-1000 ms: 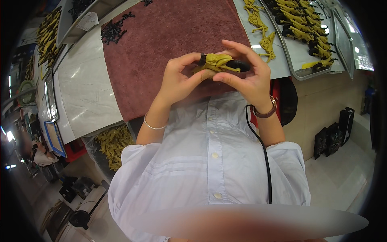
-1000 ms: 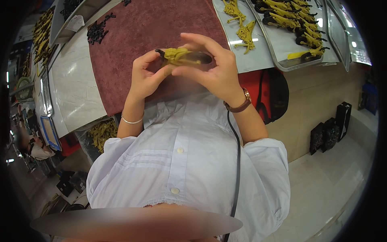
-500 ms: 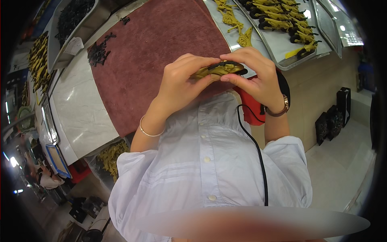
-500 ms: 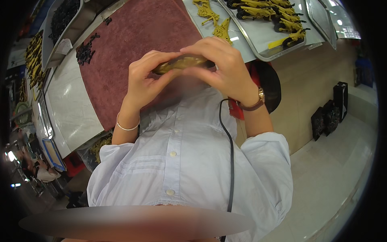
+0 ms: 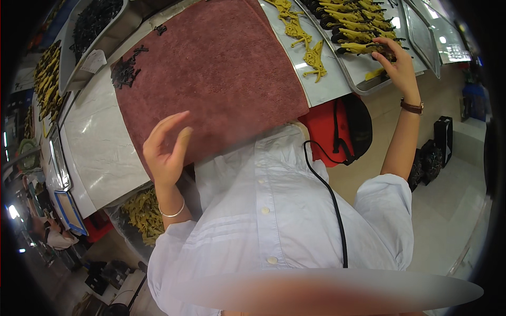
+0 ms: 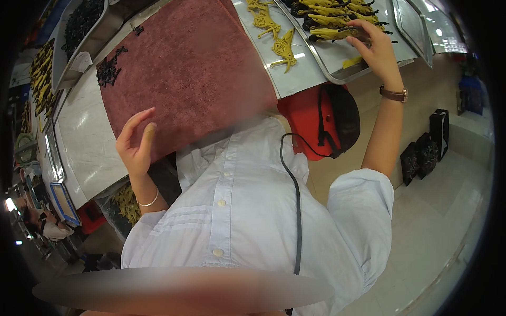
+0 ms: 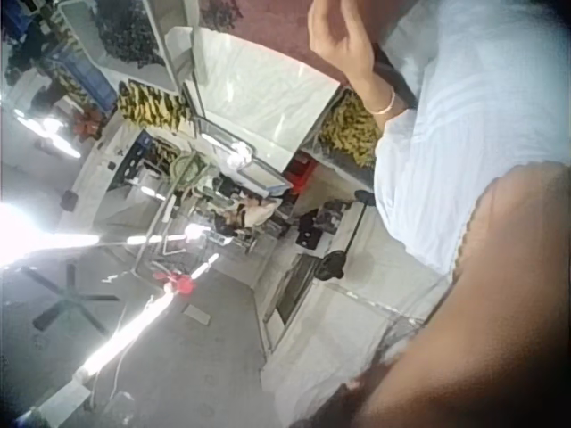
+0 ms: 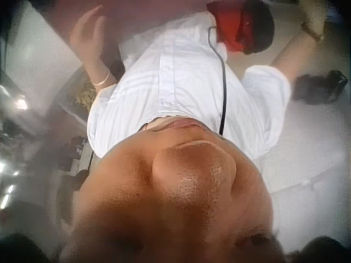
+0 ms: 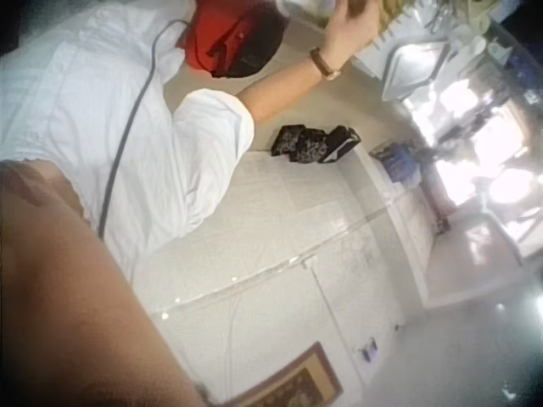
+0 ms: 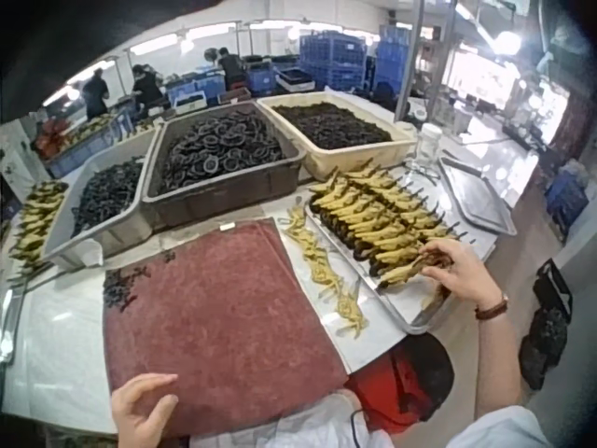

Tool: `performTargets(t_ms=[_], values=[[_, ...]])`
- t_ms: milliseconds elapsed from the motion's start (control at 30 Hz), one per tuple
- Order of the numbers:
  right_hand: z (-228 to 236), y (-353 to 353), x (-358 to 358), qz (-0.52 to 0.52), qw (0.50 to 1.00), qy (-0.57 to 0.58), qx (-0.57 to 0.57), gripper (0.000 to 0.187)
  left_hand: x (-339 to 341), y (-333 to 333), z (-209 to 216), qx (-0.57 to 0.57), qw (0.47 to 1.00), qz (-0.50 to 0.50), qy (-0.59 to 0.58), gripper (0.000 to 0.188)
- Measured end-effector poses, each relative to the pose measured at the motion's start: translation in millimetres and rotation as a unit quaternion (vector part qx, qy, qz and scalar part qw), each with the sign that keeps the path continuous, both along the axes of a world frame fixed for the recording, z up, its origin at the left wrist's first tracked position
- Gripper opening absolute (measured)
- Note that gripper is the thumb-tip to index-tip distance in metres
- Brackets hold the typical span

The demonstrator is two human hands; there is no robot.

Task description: The person assembles toy plastic motorcycles by hand, attaching plastic wheels to the yellow bodies.

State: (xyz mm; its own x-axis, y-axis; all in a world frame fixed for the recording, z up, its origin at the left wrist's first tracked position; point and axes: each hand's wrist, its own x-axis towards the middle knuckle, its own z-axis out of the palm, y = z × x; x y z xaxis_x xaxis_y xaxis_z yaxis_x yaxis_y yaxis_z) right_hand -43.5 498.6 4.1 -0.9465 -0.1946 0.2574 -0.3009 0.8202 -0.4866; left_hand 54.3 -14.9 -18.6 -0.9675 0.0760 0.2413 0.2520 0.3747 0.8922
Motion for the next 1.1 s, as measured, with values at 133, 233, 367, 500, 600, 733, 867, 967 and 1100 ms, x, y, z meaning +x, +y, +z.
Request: performTargets(t_ms=[133,233,367,500,600,733,867,967,1100], values=[[3,4,-10,-0.029,0.995,-0.091,-0.024,0.033,34,-48,-2,0.043,0.987,0.151,-0.02,0.024],[-2,11,-14,-0.026,0.998,-0.055,0.028,0.032,51,-92,-16,0.063,0.959,0.277,0.01,0.022],[-6,10,-17,0.016,0.997,-0.028,0.064,0.032,90,-144,-28,0.112,0.896,0.427,0.057,0.024],[-18,13,-22,-0.061,0.996,-0.032,0.048,0.049,150,-199,-44,0.143,0.794,0.581,0.108,0.023],[-31,28,-18,-0.084,0.995,0.01,0.057,0.053,206,-249,-94,0.066,0.673,0.718,0.164,0.019],[-43,39,-11,-0.142,0.989,0.019,0.028,0.051,270,-280,-183,-0.114,0.661,0.726,-0.152,0.028],[-26,10,-12,-0.191,0.973,0.079,0.106,0.057,305,-285,-254,-0.137,0.682,0.57,-0.437,0.122],[-16,-17,-13,-0.205,0.97,0.116,0.068,0.057,263,-280,-235,-0.135,0.638,0.559,-0.512,0.131],[-5,-73,-10,-0.159,0.971,0.179,-0.018,0.052,240,-290,-250,-0.177,0.6,0.507,-0.593,0.14]])
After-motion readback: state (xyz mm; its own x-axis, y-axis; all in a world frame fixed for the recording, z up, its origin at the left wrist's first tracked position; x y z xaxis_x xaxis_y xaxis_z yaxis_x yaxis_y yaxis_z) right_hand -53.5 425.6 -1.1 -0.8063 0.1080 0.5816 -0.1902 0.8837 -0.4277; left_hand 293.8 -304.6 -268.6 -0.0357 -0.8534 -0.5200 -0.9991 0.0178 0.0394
